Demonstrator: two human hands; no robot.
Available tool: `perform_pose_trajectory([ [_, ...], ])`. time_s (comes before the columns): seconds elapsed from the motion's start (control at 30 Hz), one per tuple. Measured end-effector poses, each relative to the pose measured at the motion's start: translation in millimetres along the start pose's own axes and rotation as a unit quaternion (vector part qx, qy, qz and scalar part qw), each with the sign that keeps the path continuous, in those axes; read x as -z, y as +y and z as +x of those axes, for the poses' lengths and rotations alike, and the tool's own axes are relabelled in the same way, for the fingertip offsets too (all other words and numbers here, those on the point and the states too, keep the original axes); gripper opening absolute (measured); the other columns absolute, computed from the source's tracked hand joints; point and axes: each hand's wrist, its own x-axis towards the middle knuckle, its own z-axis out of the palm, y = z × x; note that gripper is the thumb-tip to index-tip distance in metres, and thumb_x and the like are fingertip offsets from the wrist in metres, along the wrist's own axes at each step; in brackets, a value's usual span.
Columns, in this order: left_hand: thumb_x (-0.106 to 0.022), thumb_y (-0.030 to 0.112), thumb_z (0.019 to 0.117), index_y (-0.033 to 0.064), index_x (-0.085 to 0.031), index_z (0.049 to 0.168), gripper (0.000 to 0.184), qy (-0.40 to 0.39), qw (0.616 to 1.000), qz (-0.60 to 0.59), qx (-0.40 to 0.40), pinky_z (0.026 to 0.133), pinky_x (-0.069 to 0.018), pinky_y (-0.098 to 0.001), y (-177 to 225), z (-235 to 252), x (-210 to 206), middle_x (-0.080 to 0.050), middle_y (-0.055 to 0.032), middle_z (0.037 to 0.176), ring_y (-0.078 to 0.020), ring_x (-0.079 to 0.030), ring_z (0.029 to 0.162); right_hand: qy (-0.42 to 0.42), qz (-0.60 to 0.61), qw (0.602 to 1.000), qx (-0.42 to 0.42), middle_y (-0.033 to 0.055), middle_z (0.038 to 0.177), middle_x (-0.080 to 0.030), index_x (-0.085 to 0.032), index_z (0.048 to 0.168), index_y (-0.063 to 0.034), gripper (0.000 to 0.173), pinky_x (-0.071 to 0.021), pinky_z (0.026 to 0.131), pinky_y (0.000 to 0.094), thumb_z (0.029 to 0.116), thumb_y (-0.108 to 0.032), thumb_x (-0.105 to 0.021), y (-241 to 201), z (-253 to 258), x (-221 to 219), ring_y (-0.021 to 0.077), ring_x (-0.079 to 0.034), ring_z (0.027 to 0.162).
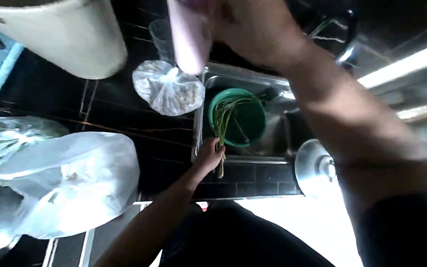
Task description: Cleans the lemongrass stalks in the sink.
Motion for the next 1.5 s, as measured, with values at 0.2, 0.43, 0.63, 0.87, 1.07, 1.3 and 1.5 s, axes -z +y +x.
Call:
perform_pose_trajectory([
  [0.2, -0.067, 0.042, 0.0966, -0.0009, -0.003, 0.162, 0.101, -0.038, 0.967, 0.207, 0.143, 0.098, -0.0522, -0.0572, 7.9, 66.1, -51.8, -0.055, -0.0286, 0.139, -0.0400, -0.064, 0.118, -0.194, -0.038, 0.970, -0.138, 0.0227, 0.109, -0.070, -0.068, 0.120, 0.0011, 0.025, -0.0571, 0.089, 0.0568, 0.1012, -0.015, -0.063, 13.4, -160.3, -36.8, 0.0392, -0.071, 0.098],
  [0.43, -0.051, 0.012, 0.1037, 0.0008, -0.055, 0.106, 0.012, 0.003, 0.931, -0.240, 0.277, 0.050, -0.0488, -0.0229, -2.1, 119.9, -71.5, -0.053, -0.0035, 0.070, -0.0100, -0.053, 0.052, -0.389, 0.009, 0.885, -0.256, 0.0238, 0.118, -0.067, -0.065, 0.124, -0.0010, 0.027, -0.0530, 0.093, 0.0620, 0.1028, -0.018, -0.063, 40.1, -252.5, -65.4, 0.0443, -0.066, 0.110],
  [0.63, -0.045, 0.018, 0.1086, -0.0029, -0.056, 0.130, 0.032, 0.020, 0.972, -0.180, 0.148, 0.086, -0.0516, -0.0426, 34.3, 140.5, -88.2, -0.061, -0.0182, 0.114, -0.0251, -0.059, 0.098, -0.415, 0.008, 0.886, -0.206, 0.0145, 0.119, -0.070, -0.066, 0.130, -0.0128, 0.030, -0.0546, 0.090, 0.0604, 0.1021, -0.021, -0.063, 35.5, -249.5, -53.4, 0.0359, -0.068, 0.107],
  [0.87, -0.053, 0.009, 0.1051, -0.0045, -0.060, 0.124, 0.024, -0.023, 0.989, -0.026, 0.147, 0.081, -0.0525, -0.0425, 60.1, 147.8, -94.7, -0.062, -0.0199, 0.108, -0.0265, -0.060, 0.089, -0.411, 0.009, 0.902, -0.135, 0.0095, 0.127, -0.068, -0.073, 0.119, -0.0133, 0.021, -0.0523, 0.099, 0.0552, 0.1015, -0.018, -0.062, 74.4, -261.1, -65.5, 0.0300, -0.064, 0.118],
  [1.07, -0.055, -0.009, 0.0972, -0.0050, -0.051, 0.125, 0.028, 0.011, 0.938, -0.243, 0.247, 0.068, -0.0547, -0.0321, 27.0, 149.5, -104.7, -0.055, -0.0126, 0.094, -0.0176, -0.057, 0.071, -0.448, 0.047, 0.881, -0.148, 0.0159, 0.107, -0.072, -0.074, 0.111, -0.0055, 0.029, -0.0515, 0.093, 0.0600, 0.1026, -0.030, -0.061, 90.7, -256.0, -97.5, 0.0352, -0.068, 0.106],
  [1.3, -0.051, 0.009, 0.1045, -0.0023, -0.053, 0.124, 0.023, -0.033, 0.960, -0.190, 0.203, 0.063, -0.0523, -0.0298, 30.5, 150.5, -88.8, -0.054, -0.0084, 0.090, -0.0140, -0.054, 0.066, -0.410, 0.017, 0.866, -0.285, 0.0208, 0.108, -0.072, -0.073, 0.111, -0.0039, 0.048, -0.0509, 0.090, 0.0677, 0.0968, -0.049, -0.066, 107.0, -198.2, -110.5, 0.0412, -0.068, 0.106],
  [1.5, -0.053, 0.005, 0.1020, 0.0012, -0.044, 0.134, 0.033, -0.050, 0.938, -0.218, 0.265, 0.059, -0.0501, -0.0258, 36.3, 125.0, -68.0, -0.054, -0.0059, 0.089, -0.0107, -0.053, 0.062, -0.358, -0.067, 0.833, -0.416, 0.0249, 0.123, -0.068, -0.070, 0.117, -0.0010, 0.054, -0.0462, 0.097, 0.0699, 0.1009, -0.051, -0.058, 113.7, -135.0, -78.6, 0.0451, -0.062, 0.120],
])
